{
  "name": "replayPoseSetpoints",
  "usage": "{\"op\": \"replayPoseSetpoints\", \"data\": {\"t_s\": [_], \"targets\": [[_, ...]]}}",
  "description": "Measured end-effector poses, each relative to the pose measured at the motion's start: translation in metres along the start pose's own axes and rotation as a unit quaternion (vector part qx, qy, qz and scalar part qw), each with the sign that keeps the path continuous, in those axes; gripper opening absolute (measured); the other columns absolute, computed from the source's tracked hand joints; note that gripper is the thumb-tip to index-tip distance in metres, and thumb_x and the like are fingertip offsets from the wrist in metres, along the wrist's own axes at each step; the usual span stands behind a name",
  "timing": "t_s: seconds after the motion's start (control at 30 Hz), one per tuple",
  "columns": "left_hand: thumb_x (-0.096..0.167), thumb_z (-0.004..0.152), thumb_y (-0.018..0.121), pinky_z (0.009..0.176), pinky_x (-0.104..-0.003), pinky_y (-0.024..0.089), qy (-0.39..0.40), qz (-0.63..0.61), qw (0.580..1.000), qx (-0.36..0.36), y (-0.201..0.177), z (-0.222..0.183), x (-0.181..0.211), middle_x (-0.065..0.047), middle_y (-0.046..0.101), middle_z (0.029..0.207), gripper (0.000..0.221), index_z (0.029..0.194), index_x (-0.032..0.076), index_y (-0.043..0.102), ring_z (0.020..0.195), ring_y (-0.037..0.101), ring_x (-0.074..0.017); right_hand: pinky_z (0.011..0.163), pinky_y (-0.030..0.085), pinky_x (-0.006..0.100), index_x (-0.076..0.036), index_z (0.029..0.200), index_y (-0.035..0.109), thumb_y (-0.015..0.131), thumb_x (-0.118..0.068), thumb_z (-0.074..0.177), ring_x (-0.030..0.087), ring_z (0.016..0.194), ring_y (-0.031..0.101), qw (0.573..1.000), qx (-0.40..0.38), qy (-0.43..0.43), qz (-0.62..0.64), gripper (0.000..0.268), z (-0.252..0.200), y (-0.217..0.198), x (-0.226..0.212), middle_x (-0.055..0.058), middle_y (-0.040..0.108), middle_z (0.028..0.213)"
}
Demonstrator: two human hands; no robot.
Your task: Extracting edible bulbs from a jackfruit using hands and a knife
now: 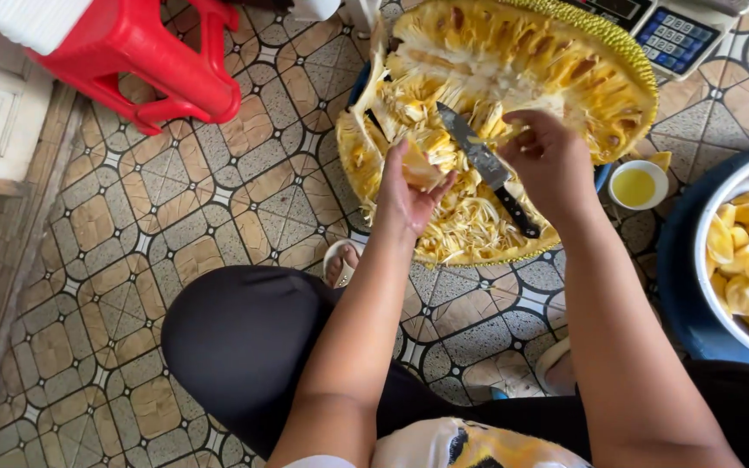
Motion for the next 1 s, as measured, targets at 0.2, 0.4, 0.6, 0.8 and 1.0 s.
{"op": "replayPoseSetpoints", "data": {"t_s": [0.2,0.4,0.6,0.8,1.0], "targets": [[0.071,0.093,0.057,0.102,-0.057,0.054,0.033,0.068,0.989,-0.124,0.038,-0.025,-0.005,-0.015,0.041,0.125,0.074,0.14,0.017,0.038,0.114,0.046,-0.0296,0.074,0.055,0.047,-0.021,0.151,0.058,0.073,-0.009,0.091,0.03,0.065,0.069,0.961,-0.097,0.026,-0.257,0.062,-0.002,0.028,0.065,0.009,0.073,0.083],[0.074,0.105,0.033,0.094,-0.043,0.055,0.111,0.163,0.958,-0.208,0.046,-0.021,-0.02,-0.006,0.047,0.105,0.06,0.128,0.02,0.041,0.094,0.051,-0.018,0.067,0.054,0.04,-0.002,0.109,0.078,0.092,-0.025,0.086,0.03,0.076,0.063,0.934,-0.046,-0.29,-0.202,0.036,-0.024,0.056,-0.012,0.011,0.064,0.092],[0.05,0.098,0.067,0.083,-0.029,0.059,0.167,0.17,0.955,-0.179,0.047,-0.031,-0.021,-0.009,0.042,0.114,0.07,0.142,0.02,0.022,0.094,0.056,-0.0116,0.067,0.053,0.037,-0.006,0.091,0.074,0.084,0.0,0.09,0.029,0.077,0.064,0.911,0.043,-0.335,-0.236,0.011,-0.031,0.056,-0.008,0.007,0.064,0.084],[0.051,0.094,0.074,0.079,-0.038,0.065,0.148,0.036,0.981,-0.124,0.036,-0.026,0.006,-0.016,0.048,0.111,0.062,0.131,0.016,0.037,0.089,0.064,-0.0274,0.062,0.05,0.024,-0.004,0.094,0.059,0.059,0.0,0.109,0.016,0.066,0.064,0.969,0.075,0.019,0.234,0.015,-0.016,0.038,0.027,0.006,0.058,0.075],[0.044,0.086,0.084,0.08,-0.038,0.066,0.167,-0.027,0.981,-0.099,0.039,-0.035,0.011,-0.013,0.046,0.108,0.062,0.122,0.016,0.041,0.089,0.063,-0.0277,0.081,0.059,0.029,-0.006,0.1,0.053,0.056,-0.005,0.11,0.018,0.082,0.069,0.956,0.051,-0.018,0.287,0.011,-0.014,0.041,0.021,0.011,0.062,0.088]]}}
Point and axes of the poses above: each hand's wrist, its own z-axis towards the middle knuckle, its own y-axis out of the palm, x = y × z, the point moved 7 cm from there along z, towards the middle knuckle
